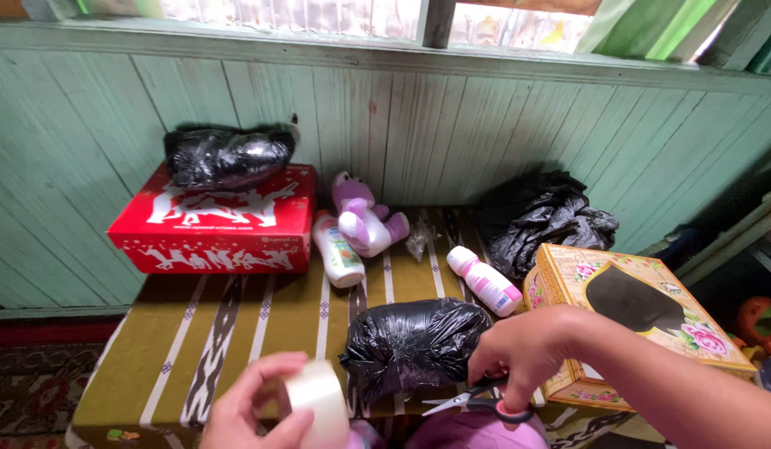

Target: The person places a pink stuffed toy into a black plastic bag, folds the bag closed, and secures it with clear packing tape. They use scissors to cut the tape and smooth it over the bag. The wrapped item remains on the table.

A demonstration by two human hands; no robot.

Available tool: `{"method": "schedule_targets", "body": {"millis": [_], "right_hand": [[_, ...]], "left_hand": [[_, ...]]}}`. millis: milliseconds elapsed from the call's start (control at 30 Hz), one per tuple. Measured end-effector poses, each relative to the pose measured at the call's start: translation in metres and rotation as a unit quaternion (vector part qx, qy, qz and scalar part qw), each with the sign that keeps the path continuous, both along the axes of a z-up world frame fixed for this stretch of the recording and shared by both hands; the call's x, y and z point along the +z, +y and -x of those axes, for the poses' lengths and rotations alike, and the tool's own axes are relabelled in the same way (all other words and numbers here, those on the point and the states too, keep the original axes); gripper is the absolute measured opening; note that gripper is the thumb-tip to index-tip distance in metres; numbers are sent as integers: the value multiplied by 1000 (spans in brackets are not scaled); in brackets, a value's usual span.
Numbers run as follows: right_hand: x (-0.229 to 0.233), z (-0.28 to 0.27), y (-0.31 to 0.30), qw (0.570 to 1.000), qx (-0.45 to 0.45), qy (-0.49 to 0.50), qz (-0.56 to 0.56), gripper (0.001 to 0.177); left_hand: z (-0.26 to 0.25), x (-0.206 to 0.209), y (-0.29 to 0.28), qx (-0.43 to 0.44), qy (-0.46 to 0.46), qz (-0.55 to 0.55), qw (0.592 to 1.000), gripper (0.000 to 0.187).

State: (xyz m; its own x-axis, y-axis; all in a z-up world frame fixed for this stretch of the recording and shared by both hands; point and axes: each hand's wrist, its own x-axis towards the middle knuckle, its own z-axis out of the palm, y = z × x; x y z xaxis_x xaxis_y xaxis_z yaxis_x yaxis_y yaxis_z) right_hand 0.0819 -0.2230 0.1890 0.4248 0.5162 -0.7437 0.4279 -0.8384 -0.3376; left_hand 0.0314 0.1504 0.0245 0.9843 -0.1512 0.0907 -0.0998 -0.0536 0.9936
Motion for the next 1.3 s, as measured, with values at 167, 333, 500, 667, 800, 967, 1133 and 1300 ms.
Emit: {"method": "schedule_targets", "body": {"millis": [167,333,500,667,800,967,1133,1300], "right_hand": [[5,17,-3,999,6,-48,-6,65],[21,37,0,997,-5,-79,-4,60],[61,52,-7,984,-138,-112,-17,42],[55,48,-19,911,-275,-306,16,37],[7,42,-21,841,-305,-441,74,48],[-58,39,-23,823,-340,-451,67,66],[-114,34,-30,833,-320,-446,63,40],[-148,28,-39,829,-339,-437,83,26]], "left_hand": [[-7,31,-15,156,-234,-289,915,49],[-12,41,-28,180,-301,-359,865,44],[-33,52,-27,172,-270,-487,813,41],[-55,52,-24,117,-186,-555,802,42],[-68,47,-24,93,-122,-640,753,41],[-67,45,-26,109,-192,-536,815,54],[-48,56,-72,90,-308,-324,890,46],[-27,65,-122,-28,-358,-336,871,73]]}}
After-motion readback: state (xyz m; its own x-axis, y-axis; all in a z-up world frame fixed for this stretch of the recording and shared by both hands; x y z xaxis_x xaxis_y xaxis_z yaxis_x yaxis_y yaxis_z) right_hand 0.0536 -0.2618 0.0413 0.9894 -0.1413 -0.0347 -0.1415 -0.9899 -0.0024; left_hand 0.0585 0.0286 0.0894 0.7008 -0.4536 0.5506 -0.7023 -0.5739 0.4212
